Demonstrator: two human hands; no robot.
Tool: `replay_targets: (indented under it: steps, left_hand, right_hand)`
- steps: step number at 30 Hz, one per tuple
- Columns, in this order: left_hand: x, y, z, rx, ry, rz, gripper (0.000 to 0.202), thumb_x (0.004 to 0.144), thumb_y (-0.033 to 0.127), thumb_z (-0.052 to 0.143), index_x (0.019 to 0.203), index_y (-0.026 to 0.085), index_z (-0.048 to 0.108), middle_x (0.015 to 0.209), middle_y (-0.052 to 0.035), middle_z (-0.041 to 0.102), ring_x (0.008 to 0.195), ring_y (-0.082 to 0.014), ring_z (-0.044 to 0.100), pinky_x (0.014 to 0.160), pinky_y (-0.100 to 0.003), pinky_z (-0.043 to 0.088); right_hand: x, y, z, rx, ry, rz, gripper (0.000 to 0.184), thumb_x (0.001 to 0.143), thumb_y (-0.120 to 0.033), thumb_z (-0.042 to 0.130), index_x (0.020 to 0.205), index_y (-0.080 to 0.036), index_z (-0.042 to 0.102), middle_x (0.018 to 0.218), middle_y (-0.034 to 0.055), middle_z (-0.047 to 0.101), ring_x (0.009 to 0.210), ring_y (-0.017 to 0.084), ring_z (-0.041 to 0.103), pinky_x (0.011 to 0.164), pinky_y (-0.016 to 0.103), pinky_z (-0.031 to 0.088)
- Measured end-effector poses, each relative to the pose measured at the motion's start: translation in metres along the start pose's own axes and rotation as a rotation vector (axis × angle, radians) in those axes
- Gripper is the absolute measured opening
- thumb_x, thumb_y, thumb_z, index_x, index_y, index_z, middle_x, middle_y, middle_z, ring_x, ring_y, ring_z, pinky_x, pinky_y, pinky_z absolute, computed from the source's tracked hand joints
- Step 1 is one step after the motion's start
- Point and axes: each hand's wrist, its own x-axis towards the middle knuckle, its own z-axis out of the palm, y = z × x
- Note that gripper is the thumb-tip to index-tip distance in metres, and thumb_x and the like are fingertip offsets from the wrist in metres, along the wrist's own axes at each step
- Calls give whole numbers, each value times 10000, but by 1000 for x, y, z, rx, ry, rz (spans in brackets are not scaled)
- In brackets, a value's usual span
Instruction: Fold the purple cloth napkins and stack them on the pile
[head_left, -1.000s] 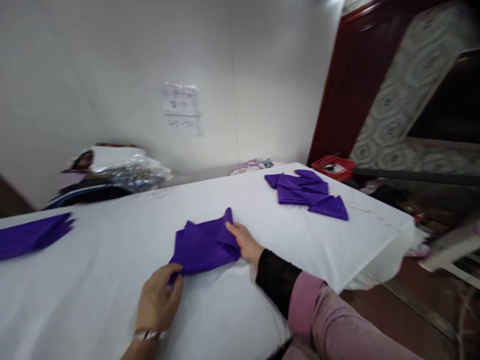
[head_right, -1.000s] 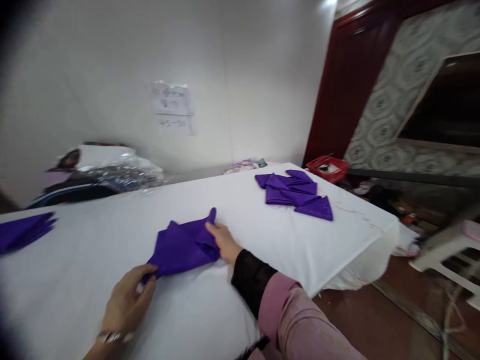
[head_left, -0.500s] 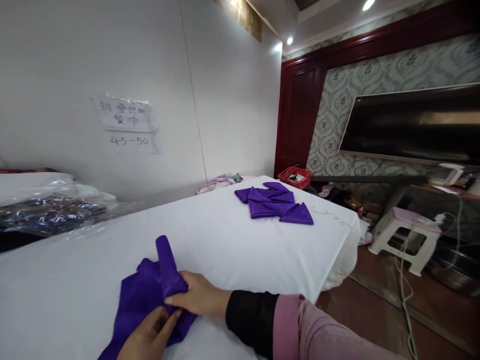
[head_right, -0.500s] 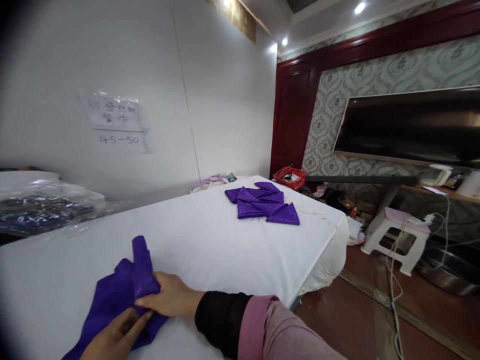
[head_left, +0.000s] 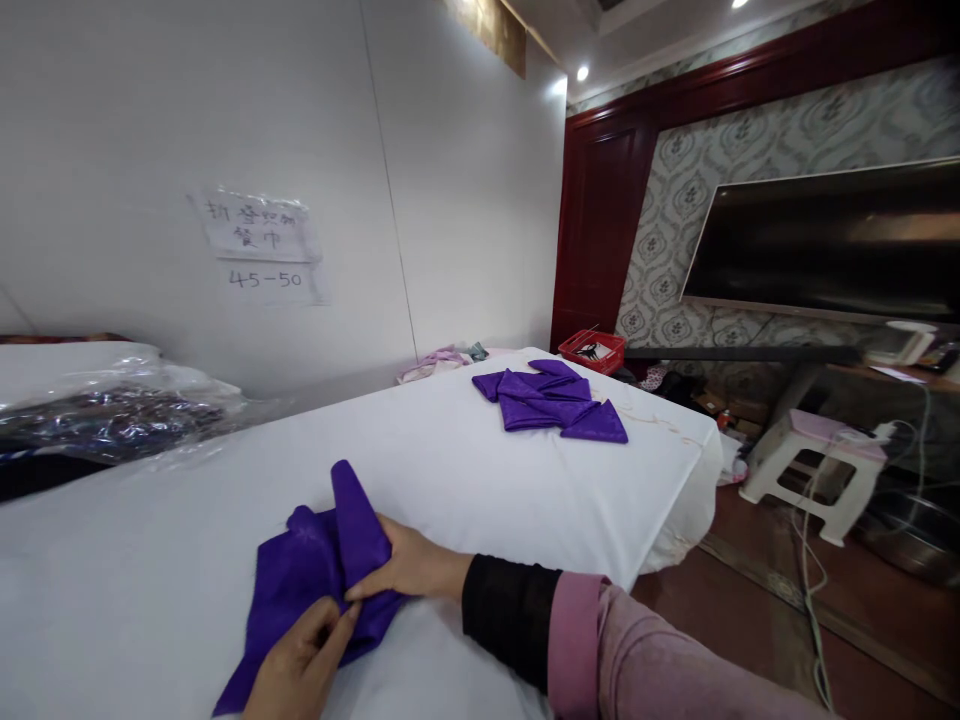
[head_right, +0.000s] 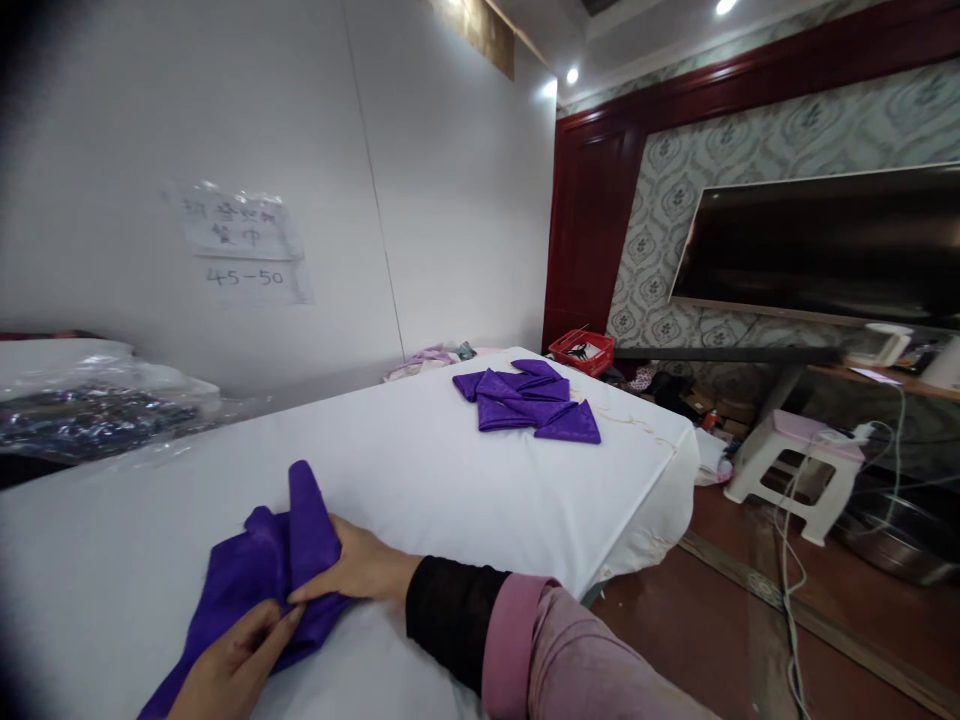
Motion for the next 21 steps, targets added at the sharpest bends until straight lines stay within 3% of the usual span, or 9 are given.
replay_targets:
  steps: [3,7,11,14,17,19,21]
  left_hand:
    - [3,-1,-7,5,156,98,454,799,582,390,524,227,322,490,49,379,453,-120,427,440,-199,395]
    - [2,6,-19,206,401,478,385,855,442,432,532,233,443,619,-13,597,755,-168,651,585,-196,472]
    - [-5,23,-29,369,462,792,330,860,340,468,562,225,550,870,-103,680,823,-206,658,701,-284,498]
    - [-10,35,-33,397,443,851,297,847,282,493,570,223,585,955,-112,692,847,-217,655,779,-343,494]
    - [-15,39,-38,414,483,782,248,806,296,529,576,240,601,1069,-88,691,951,-250,641,870,-424,471]
    - [-17,38,-41,436,458,749,252,783,317,527,547,249,581,1089,-58,694,1021,-280,621,945,-492,422]
    - [-19,37,-41,422,347,760,260,788,299,491,545,258,573,946,-21,726,945,-260,650,965,-492,415]
  right_hand:
    - [7,13,-10,-94,51,-6,801,604,-217,758,1336,-288,439,1092,9,634,924,201,610,805,339,502]
    - [10,17,-28,-548,185,20,952,653,-117,623,1473,-289,171,1154,50,611,969,230,605,829,359,485]
    - [11,15,-45,-833,261,-31,940,682,-102,533,1493,-239,79,1256,108,529,1092,258,542,905,381,438]
    - [14,16,-58,-944,334,52,908,701,-114,498,1492,-256,76,1193,105,529,998,248,565,849,384,450]
    - [17,20,-75,-951,418,84,898,691,-108,490,1490,-253,108,1147,97,538,958,235,560,829,371,443]
    - [21,23,-87,-858,509,80,873,668,-89,498,1475,-240,202,1084,81,569,944,223,556,843,355,432]
    - [25,28,-99,-623,633,78,816,640,-78,513,1425,-221,341,960,51,605,871,203,566,825,338,437]
